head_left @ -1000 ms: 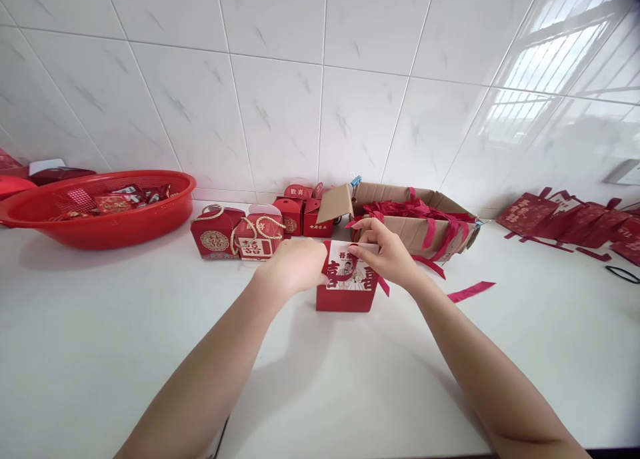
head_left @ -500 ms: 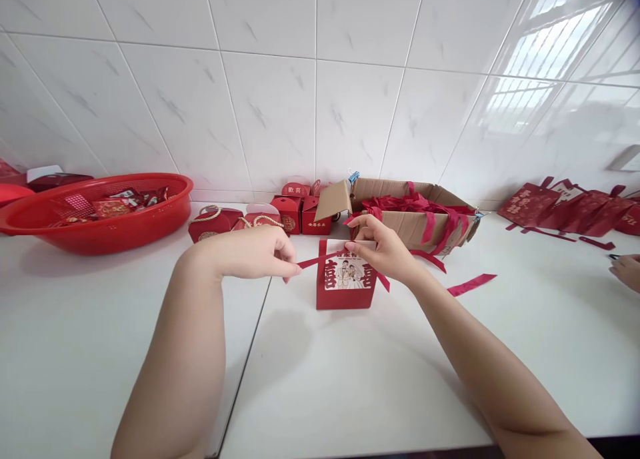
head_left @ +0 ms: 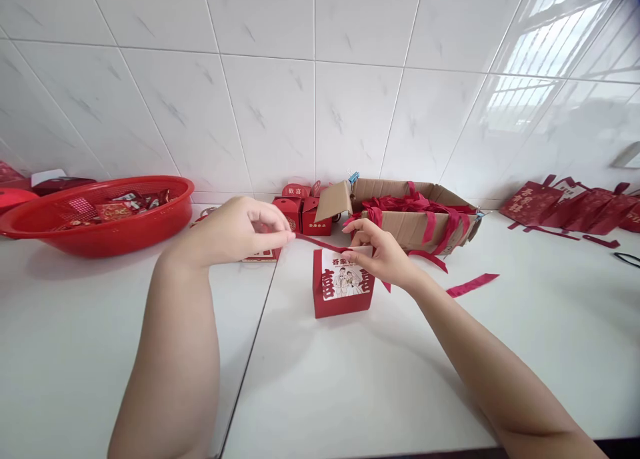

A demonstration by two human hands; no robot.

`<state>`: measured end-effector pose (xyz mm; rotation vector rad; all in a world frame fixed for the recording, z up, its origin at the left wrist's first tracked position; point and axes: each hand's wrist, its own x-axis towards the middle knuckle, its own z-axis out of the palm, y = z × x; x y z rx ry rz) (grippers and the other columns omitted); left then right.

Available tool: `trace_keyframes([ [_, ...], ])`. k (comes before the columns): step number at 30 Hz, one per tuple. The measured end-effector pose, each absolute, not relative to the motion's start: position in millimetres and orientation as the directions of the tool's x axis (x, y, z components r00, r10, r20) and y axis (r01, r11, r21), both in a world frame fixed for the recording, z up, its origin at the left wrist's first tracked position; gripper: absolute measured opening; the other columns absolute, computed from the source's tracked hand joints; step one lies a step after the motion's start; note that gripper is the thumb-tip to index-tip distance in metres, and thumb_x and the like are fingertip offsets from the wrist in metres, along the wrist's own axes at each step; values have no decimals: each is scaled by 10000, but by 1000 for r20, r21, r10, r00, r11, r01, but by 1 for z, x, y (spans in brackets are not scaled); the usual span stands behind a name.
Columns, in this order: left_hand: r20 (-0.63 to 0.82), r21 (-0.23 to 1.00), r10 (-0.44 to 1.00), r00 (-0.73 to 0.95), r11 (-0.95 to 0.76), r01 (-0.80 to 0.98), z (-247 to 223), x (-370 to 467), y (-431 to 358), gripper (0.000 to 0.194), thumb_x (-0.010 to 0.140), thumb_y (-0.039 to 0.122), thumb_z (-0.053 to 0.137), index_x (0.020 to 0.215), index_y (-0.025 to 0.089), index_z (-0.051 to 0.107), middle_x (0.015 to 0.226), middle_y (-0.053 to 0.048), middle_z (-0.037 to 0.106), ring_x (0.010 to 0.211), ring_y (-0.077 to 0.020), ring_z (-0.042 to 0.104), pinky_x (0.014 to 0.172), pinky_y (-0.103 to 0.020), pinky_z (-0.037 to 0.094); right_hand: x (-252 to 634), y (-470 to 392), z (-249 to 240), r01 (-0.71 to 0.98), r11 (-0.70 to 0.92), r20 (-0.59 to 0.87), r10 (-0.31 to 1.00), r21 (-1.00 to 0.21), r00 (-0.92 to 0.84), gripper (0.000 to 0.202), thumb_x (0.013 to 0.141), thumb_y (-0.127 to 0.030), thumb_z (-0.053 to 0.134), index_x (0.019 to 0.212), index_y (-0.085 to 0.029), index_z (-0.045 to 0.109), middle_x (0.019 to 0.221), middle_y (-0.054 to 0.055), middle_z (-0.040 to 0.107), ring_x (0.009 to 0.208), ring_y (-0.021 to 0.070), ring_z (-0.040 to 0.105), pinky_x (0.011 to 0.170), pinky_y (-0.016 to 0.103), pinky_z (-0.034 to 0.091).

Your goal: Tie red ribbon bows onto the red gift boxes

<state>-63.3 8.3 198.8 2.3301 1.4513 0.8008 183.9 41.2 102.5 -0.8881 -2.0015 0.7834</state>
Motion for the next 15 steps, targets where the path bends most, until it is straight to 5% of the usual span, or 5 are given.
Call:
trace_keyframes([
  [8,510,664,838,194,-527,531,196,-40,4,224,776,300,581,598,167,551,574,5,582,551,-112,593,471,-195,454,171,26,102,50,408,326,793,-912,-515,368,733,-342,732,947,-233,453,712,-10,667,657,155,655,518,236,473],
  [15,318,775,830,458,-506,378,207,-65,-4,199,761,278,648,598,173,606,536,-4,643,484,-124,613,418,-197,464,162,26,98,77,265,200,859,-961,-471,364,572,-396,831,717,-167,588,700,8,648,633,141,628,507,220,446],
])
